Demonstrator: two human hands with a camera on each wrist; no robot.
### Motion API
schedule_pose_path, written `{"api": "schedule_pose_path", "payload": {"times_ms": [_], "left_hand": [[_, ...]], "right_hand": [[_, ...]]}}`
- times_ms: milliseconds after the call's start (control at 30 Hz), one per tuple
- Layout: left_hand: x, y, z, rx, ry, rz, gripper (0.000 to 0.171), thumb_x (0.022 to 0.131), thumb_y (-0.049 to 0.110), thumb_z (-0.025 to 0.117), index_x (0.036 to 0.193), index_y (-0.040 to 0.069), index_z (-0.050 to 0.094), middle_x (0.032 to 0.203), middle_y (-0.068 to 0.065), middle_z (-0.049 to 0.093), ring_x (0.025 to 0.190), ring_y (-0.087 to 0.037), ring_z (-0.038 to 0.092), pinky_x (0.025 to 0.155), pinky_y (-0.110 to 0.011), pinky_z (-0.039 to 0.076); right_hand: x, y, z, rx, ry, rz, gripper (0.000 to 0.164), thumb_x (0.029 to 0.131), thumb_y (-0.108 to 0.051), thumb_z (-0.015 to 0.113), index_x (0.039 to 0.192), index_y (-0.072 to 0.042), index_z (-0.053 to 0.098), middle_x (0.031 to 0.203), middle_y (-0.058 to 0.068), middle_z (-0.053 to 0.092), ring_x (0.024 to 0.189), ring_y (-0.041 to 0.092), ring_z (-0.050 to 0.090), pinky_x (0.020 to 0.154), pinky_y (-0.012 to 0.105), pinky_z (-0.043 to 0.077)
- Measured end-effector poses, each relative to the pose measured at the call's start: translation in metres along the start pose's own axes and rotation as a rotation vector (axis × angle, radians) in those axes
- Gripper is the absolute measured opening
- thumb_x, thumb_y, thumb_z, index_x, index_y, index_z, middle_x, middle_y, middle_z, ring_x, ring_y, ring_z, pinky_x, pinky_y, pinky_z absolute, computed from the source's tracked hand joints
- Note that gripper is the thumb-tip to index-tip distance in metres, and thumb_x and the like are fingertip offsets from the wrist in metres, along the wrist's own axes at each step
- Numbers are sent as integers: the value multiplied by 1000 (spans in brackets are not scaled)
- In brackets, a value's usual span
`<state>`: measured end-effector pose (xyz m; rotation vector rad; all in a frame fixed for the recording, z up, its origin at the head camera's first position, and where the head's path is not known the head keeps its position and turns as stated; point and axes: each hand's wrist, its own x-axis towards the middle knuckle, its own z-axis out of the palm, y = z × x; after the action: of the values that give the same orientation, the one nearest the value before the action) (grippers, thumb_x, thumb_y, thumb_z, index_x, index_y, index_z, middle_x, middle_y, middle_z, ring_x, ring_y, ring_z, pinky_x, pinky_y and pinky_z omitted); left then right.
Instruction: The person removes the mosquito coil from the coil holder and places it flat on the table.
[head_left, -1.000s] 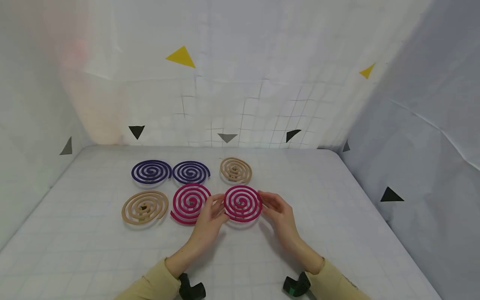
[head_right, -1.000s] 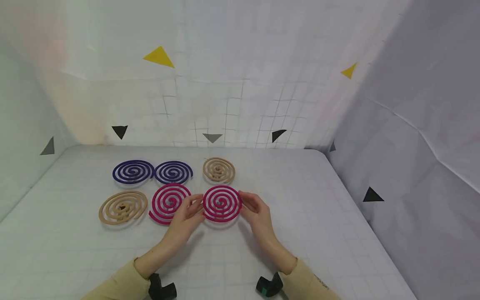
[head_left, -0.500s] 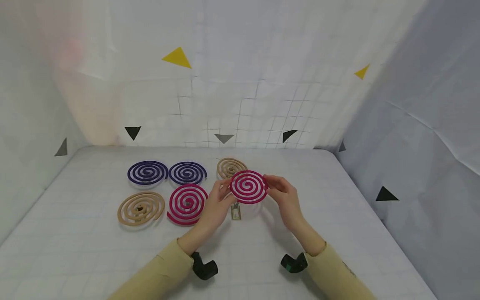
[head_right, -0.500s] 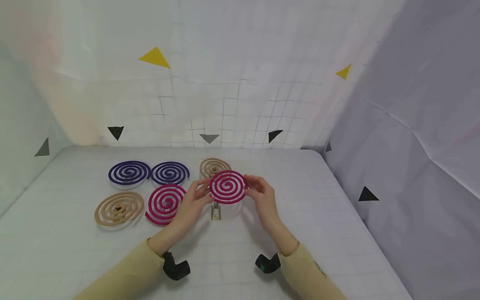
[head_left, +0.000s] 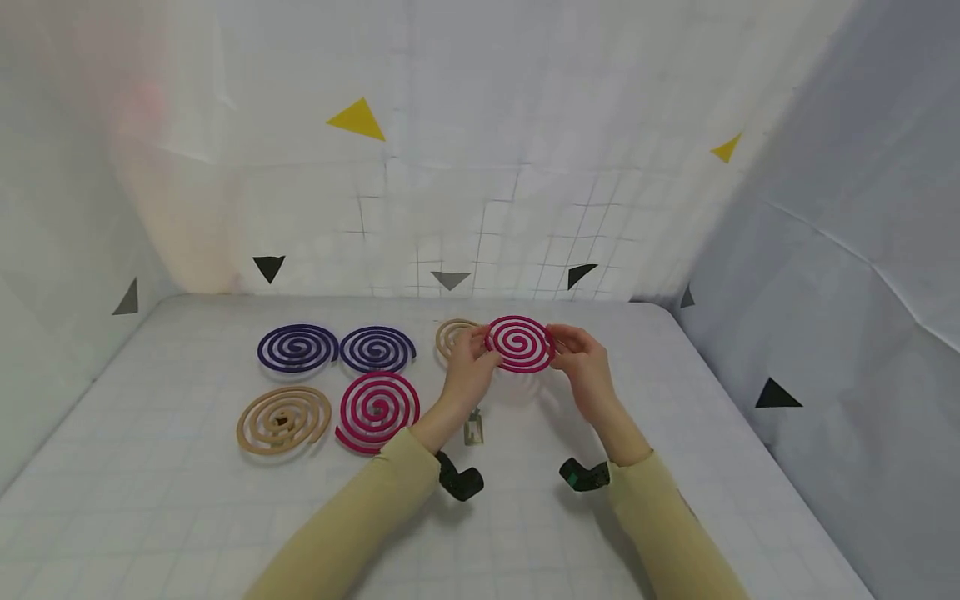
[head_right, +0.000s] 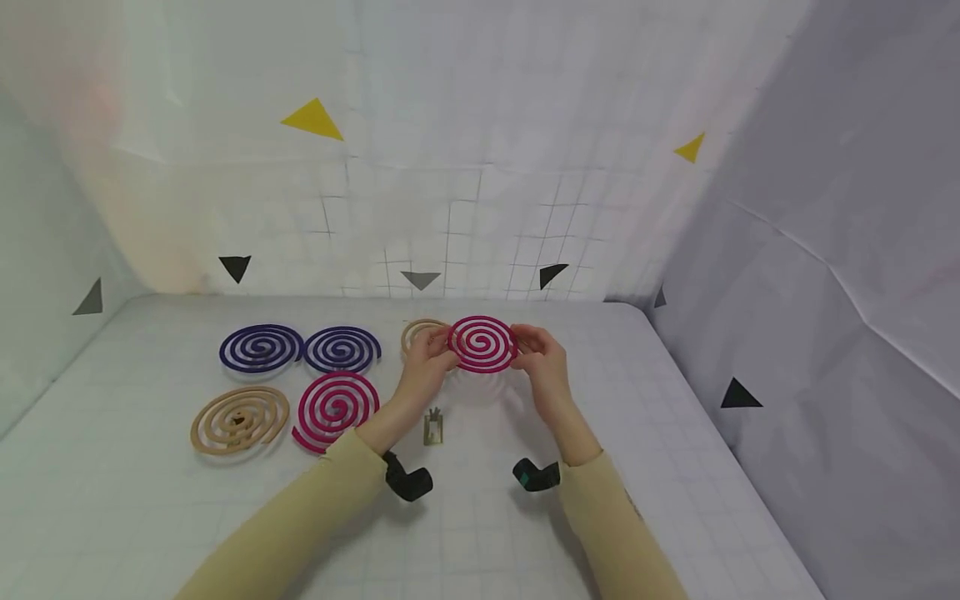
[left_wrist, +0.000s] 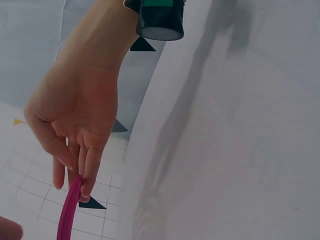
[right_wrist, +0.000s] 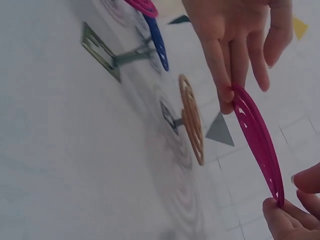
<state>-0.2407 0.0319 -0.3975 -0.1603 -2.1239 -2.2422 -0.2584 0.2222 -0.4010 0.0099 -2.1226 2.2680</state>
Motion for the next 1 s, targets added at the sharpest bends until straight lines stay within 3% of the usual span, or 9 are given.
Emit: {"api": "schedule_pose_path", "payload": {"times_ms": [167, 300, 567, 833, 1000], "left_hand": [[18, -4, 13, 9, 15, -17, 53, 88, -1, 52, 140, -6, 41, 141, -26, 53, 129, -33, 54, 103, -39, 50], [29, -8, 23, 4, 29, -38, 55, 86, -2, 50, 140, -5, 40, 140, -24, 54, 128, -31, 55, 101, -36, 49], [53, -15, 52, -19, 14, -79, 59, 83, -5, 46, 141, -2, 41, 143, -21, 53, 129, -27, 56, 93, -27, 51], [65, -16, 65, 101, 44, -87, 56, 85, -1, 45, 141, 5, 45, 140, -14, 58, 122, -21, 58, 95, -33, 50], [68, -23, 71, 109, 47, -117, 56, 84, -4, 46, 139, 4, 46, 139, -15, 58, 124, -23, 57, 95, -32, 50]], "right_hand": [[16, 1, -8, 13, 15, -3, 65, 79, 22, 40, 142, 8, 42, 150, 22, 46, 142, 28, 44, 106, 28, 47], [26, 2, -15, -54, 37, -8, 69, 78, 23, 39, 143, 4, 43, 150, 19, 47, 142, 27, 44, 106, 31, 46], [45, 5, -36, -138, 144, 7, 72, 76, 23, 43, 144, 1, 45, 149, 18, 48, 141, 26, 45, 89, 16, 54], [57, 18, -44, -191, 171, 69, 72, 79, 20, 49, 147, -1, 43, 151, 16, 47, 142, 25, 44, 111, 37, 45], [58, 25, -51, -180, 165, 77, 73, 80, 20, 49, 150, 0, 39, 152, 17, 46, 143, 26, 42, 110, 35, 45]]}}
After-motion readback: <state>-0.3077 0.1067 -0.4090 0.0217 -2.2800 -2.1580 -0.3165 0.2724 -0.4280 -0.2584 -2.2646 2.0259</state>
